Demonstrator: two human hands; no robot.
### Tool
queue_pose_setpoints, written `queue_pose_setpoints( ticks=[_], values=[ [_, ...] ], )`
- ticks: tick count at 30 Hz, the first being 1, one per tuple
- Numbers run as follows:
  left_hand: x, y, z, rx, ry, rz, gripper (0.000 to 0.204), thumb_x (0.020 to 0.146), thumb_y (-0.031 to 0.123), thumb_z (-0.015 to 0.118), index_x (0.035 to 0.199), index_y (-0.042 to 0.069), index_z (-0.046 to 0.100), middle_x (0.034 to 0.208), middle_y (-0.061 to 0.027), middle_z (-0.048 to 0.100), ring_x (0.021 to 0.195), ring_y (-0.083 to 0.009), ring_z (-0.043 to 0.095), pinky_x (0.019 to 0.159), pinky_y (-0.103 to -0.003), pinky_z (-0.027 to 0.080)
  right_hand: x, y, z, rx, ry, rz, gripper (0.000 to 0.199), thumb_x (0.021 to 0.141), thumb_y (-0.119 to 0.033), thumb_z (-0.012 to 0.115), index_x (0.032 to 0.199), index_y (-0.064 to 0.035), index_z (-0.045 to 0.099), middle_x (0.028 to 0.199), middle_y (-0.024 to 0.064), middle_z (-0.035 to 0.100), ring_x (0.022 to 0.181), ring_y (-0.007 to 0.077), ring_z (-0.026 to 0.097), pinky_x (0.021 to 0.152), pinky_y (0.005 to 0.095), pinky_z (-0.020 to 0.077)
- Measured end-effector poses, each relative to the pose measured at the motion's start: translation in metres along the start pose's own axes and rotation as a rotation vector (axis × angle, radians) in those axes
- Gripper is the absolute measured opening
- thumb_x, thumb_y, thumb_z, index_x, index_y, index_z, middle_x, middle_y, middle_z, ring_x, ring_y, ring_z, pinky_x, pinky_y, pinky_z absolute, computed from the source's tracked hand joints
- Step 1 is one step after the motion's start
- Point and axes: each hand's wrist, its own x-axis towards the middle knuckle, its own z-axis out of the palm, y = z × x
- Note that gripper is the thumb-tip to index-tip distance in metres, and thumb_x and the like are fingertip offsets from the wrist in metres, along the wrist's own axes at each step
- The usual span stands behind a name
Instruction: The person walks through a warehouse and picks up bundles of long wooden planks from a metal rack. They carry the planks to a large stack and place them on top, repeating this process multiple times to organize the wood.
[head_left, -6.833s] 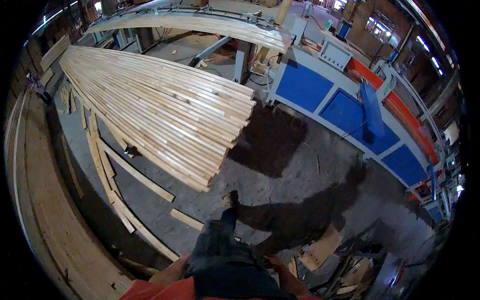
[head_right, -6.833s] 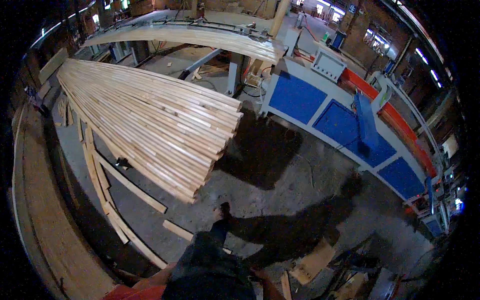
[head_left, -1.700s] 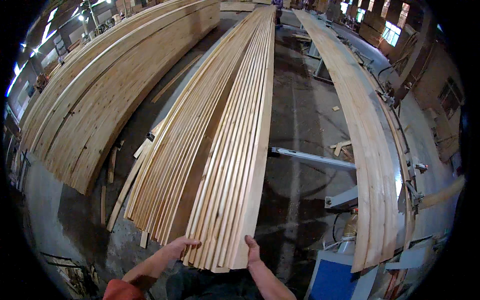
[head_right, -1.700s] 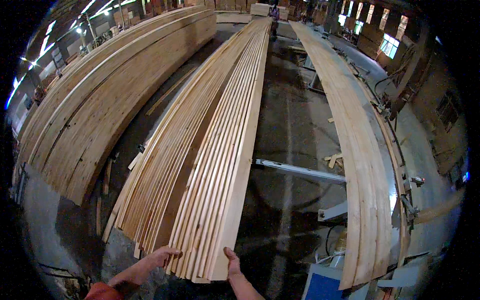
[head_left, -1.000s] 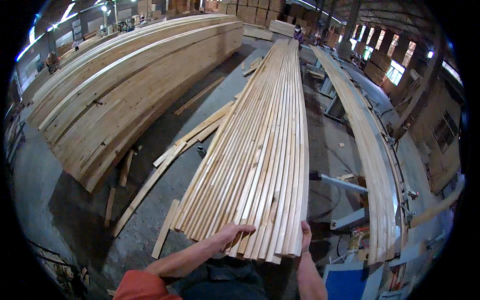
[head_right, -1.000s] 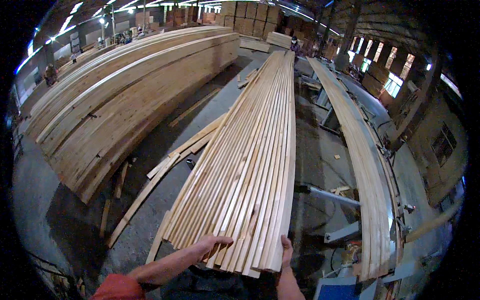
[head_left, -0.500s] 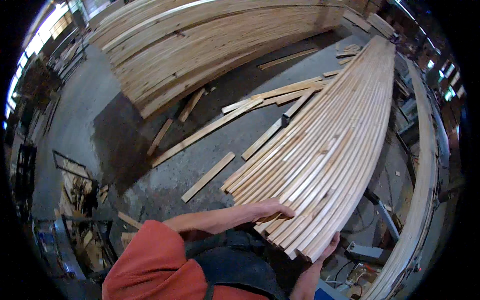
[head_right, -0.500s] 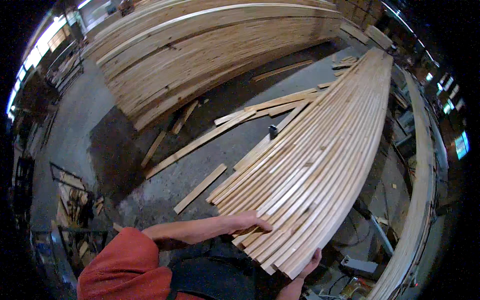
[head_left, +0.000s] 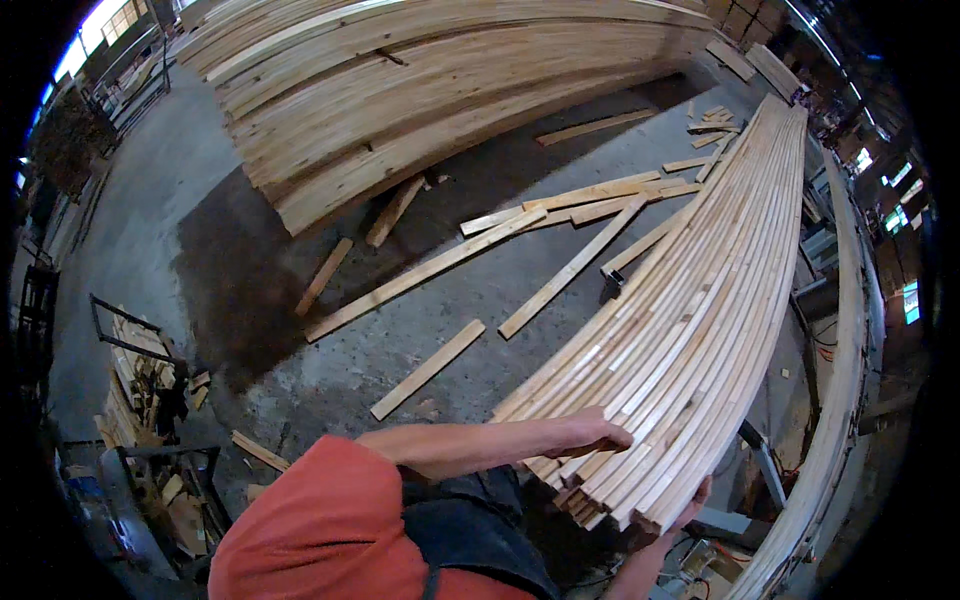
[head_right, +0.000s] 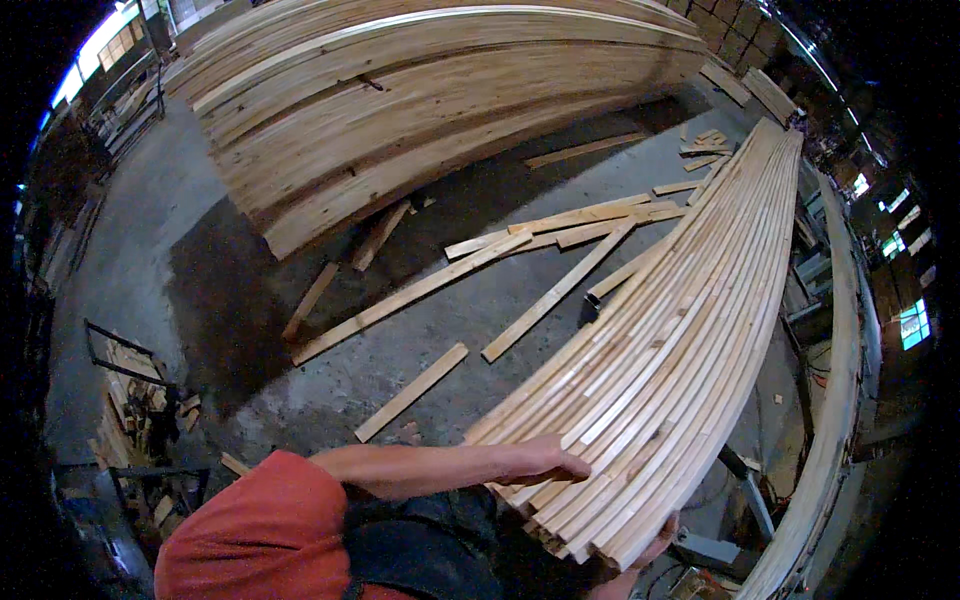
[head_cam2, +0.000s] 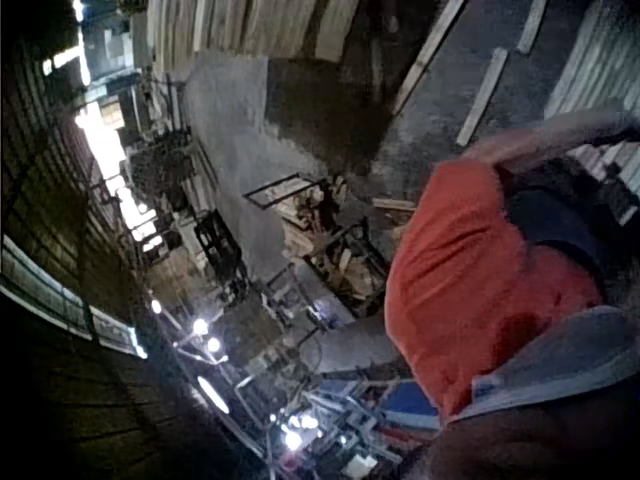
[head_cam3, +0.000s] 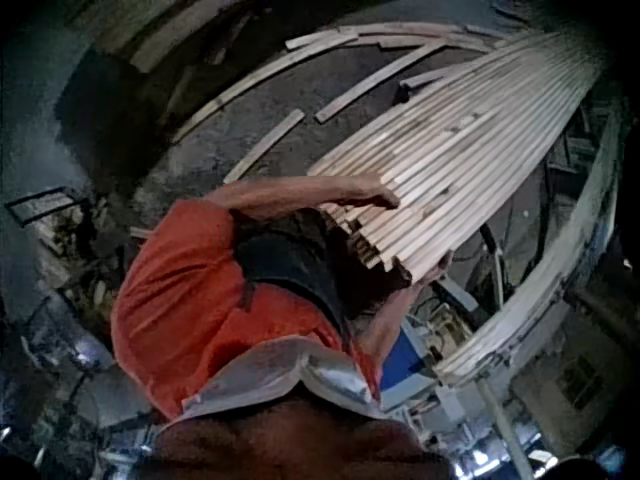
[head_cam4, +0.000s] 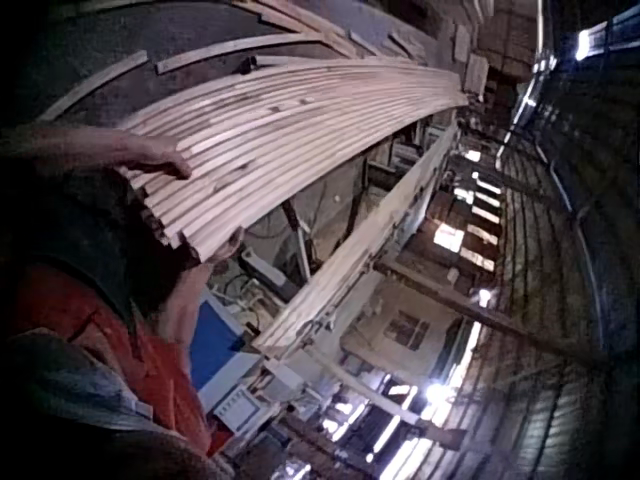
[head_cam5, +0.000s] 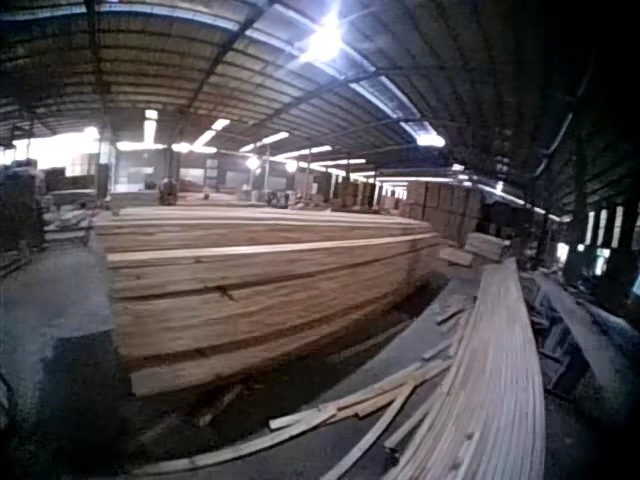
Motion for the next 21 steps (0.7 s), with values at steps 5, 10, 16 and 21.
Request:
queue_pose_setpoints(
  ticks=[5,10,16,21],
  values=[
    [-0.012,0.005,-0.010,0.110,-0.069,0.067,0.011,0.081,0.010,0.069,0.083,0.001,0.063,0.076,-0.0054,0.061,0.070,-0.0131,0.058,0.065,-0.027,0.045,0.011,0.012,-0.055,0.050,0.099,-0.147,0.065,0.095,-0.050,0.048,0.140,-0.0031,0.047,0.138,0.0179,0.054,0.123,0.0349,0.053,0.106,0.0508,0.0404],
    [-0.023,0.011,0.005,0.172,0.004,0.090,0.019,0.083,0.011,0.068,0.097,0.000,0.062,0.088,-0.0089,0.065,0.080,-0.0141,0.062,0.073,-0.028,0.049,0.014,0.022,-0.052,0.207,-0.004,-0.121,0.060,0.096,-0.045,0.049,0.140,-0.0031,0.048,0.136,0.0183,0.055,0.122,0.0349,0.054,0.106,0.0508,0.0407],
    [-0.031,0.027,0.031,0.486,0.297,0.036,0.024,0.083,0.013,0.073,0.102,0.002,0.065,0.091,-0.0069,0.066,0.077,-0.0145,0.060,0.070,-0.030,0.048,0.038,0.022,-0.100,0.172,-0.043,-0.023,0.060,0.095,-0.041,0.051,0.139,-0.0002,0.047,0.134,0.0214,0.056,0.121,0.0378,0.055,0.104,0.0522,0.0440],
    [-0.036,0.009,0.040,0.334,0.261,-0.007,0.048,0.084,0.001,0.071,0.129,-0.001,0.055,0.119,-0.0099,0.063,0.105,-0.0205,0.061,0.097,-0.032,0.048,0.029,0.048,-0.116,0.075,0.080,-0.075,0.071,0.088,-0.044,0.050,0.143,0.0002,0.041,0.136,0.0231,0.053,0.122,0.0390,0.053,0.107,0.0518,0.0413]
  ],
)
